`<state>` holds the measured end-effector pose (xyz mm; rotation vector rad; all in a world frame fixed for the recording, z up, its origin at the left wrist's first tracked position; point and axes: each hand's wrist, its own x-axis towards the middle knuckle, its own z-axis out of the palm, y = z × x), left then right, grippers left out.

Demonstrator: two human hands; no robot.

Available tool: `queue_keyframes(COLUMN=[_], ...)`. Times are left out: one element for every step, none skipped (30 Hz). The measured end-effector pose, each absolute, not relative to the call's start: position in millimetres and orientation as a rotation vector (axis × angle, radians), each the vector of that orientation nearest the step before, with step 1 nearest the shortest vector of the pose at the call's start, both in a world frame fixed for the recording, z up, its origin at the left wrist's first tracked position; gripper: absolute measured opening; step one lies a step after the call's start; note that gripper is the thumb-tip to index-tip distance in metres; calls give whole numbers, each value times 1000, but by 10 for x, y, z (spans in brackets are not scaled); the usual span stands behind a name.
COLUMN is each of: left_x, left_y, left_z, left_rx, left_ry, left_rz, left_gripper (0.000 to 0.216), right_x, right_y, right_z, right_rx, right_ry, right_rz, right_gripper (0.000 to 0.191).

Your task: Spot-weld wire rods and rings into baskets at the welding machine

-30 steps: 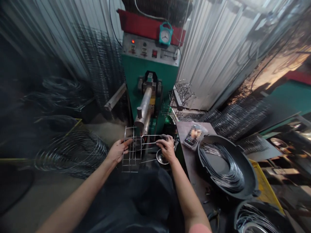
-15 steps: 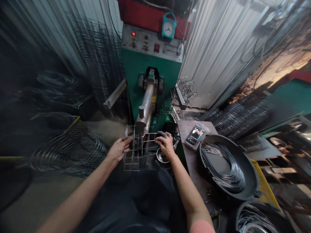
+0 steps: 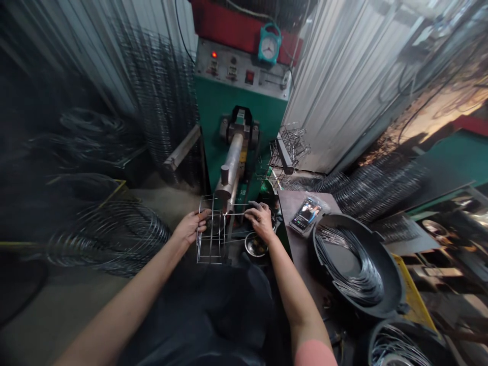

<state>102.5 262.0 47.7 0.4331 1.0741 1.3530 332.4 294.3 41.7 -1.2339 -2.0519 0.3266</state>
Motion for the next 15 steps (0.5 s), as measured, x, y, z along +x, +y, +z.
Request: queue_keyframes(left_x=[1024,1023,1022,1020,1018,1016,1013,1011,1010,1009,1008,1006,1003,996,985], left_y=[2637,2652,2664,2673,2681,2688,2694,2700,2704,2705,2700,2686,2660,2619,2562], left_z=[473,466,456,443,429,416,404,397,395,398,405,416,428,439,445], left_rx=[430,428,427,428,430,434,440,448,457,468,479,491,502,513,522], left_ry=[1076,1080,1085,1091,1096,1100,1102,1102,1099,1095,1090,1084,1078,1072,1069], left_rz=[1350,1348,1347,1346,1345,1343,1342,1340,1340,1340,1339,1339,1338,1336,1334], left_gripper=[43,42,42,42,41,41,41,41,42,43,44,45,46,47,48], right_x=[3323,3323,3325,3327,3330,3333,3335,3337,3338,3336,3332,3326,3318,3309,3301], right_y=[2960,2972,2980,2986,2991,2994,2999,3003,3007,3008,3004,2990,2963,2920,2857], right_z=[419,420,418,414,408,399,390,380,371,365,362,364,371,382,397], right_rx=[-1242,-1246,-1247,-1246,-1246,-1247,-1247,-1246,-1243,-1239,-1233,-1227,-1219,-1209,-1194], right_ry=[-2054,-2058,-2061,-2064,-2064,-2062,-2059,-2056,-2050,-2044,-2036,-2029,-2025,-2025,-2031], right_rz=[332,339,346,353,360,366,371,376,380,382,383,384,387,391,397], right_gripper=[12,12,12,12,12,12,12,12,11,11,10,10,10,10,10])
